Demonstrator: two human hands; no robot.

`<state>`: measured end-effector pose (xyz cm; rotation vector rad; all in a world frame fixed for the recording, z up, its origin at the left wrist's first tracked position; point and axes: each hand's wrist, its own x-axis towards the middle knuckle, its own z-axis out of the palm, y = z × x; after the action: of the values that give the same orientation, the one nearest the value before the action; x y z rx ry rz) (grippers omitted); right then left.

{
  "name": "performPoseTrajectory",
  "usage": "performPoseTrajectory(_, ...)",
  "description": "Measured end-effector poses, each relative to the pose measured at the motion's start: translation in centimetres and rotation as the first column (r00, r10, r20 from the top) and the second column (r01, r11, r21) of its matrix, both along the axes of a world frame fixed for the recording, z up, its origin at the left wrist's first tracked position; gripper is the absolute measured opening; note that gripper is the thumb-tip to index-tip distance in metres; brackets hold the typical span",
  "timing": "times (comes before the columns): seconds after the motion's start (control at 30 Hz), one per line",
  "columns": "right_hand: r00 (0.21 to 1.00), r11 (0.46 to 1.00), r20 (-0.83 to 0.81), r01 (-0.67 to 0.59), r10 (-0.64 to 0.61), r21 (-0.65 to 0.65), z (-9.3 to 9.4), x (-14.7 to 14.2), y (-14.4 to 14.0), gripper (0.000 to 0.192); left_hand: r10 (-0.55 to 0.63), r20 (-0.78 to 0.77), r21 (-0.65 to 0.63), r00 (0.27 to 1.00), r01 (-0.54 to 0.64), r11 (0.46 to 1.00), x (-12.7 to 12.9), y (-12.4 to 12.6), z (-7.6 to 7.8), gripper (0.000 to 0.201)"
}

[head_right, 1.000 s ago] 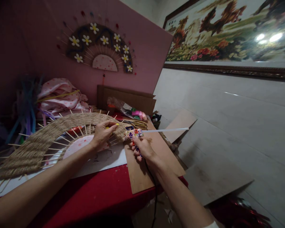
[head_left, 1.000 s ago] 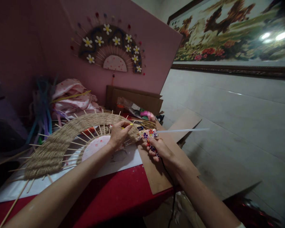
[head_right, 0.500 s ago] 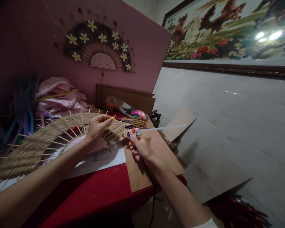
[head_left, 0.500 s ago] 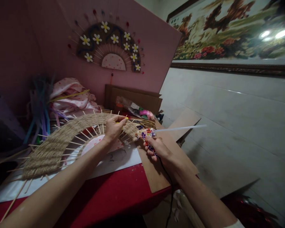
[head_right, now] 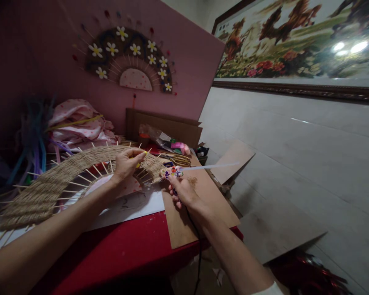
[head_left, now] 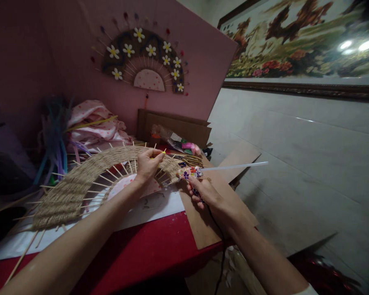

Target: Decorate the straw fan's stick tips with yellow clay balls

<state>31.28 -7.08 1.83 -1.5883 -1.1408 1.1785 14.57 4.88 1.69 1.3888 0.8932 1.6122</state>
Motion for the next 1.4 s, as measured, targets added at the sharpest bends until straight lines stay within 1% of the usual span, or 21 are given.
performPoseTrajectory(0.1, 1.0, 1.0, 0.02, 0.007, -0.007, 0.015, -0.3, 0.1, 0.0, 0.045, 0.007, -0.016, 0.011, 1.0, -0.007, 1.0, 0.0, 0.0, -0.1, 0.016)
performPoseTrajectory(0.3, 1.0, 0.999, -0.007, -0.02, 0.02, 0.028, -0.8, 0.4, -0.2, 0.047, -0.006, -0.036, 0.006, 0.999, 0.006, 1.0, 0.0, 0.1, -0.4, 0.019)
performPoseTrajectory(0.47, 1.0, 1.0, -0.011, -0.012, 0.012, 0.019, -0.5, 0.3, -0.3, 0.045, -0.001, -0.041, 0.028, 0.999, 0.002, 1.0, 0.0, 0.3, -0.5, 0.02)
performPoseTrajectory(0.7, 1.0, 1.0, 0.008, 0.014, -0.014, 0.021, 0.4, -0.2, -0.6, 0.044, -0.009, -0.05, 0.043, 0.999, 0.011, 0.999, 0.0, 0.5, -0.8, 0.019)
performPoseTrajectory(0.9, 1.0, 1.0, 0.018, 0.025, -0.025, -0.006, 0.1, -0.2, -0.2, 0.043, -0.001, -0.054, 0.066, 0.999, 0.005, 0.998, 0.0, 0.6, -0.9, 0.017)
performPoseTrajectory(1.03, 1.0, 1.0, -0.007, 0.001, -0.001, 0.007, 0.0, -0.1, -0.1, 0.042, 0.001, -0.032, 0.062, 0.999, 0.001, 0.998, 0.1, 0.8, -1.1, 0.018)
performPoseTrajectory(1.13, 0.999, 1.0, -0.039, -0.004, 0.005, 0.028, 0.2, -0.2, -0.3, 0.04, -0.007, -0.024, 0.052, 1.0, 0.009, 0.999, 0.1, 0.8, -1.3, 0.017)
performPoseTrajectory(1.27, 0.997, 1.0, -0.068, -0.017, 0.018, 0.014, 0.7, -0.5, -0.6, 0.038, -0.017, -0.025, 0.044, 1.0, 0.018, 0.999, 0.1, 1.0, -1.5, 0.019)
performPoseTrajectory(1.4, 0.986, 0.999, -0.16, -0.05, 0.051, 0.01, 0.8, -0.3, -0.6, 0.037, -0.014, -0.034, 0.053, 0.999, 0.016, 0.998, 0.2, 1.1, -1.6, 0.019)
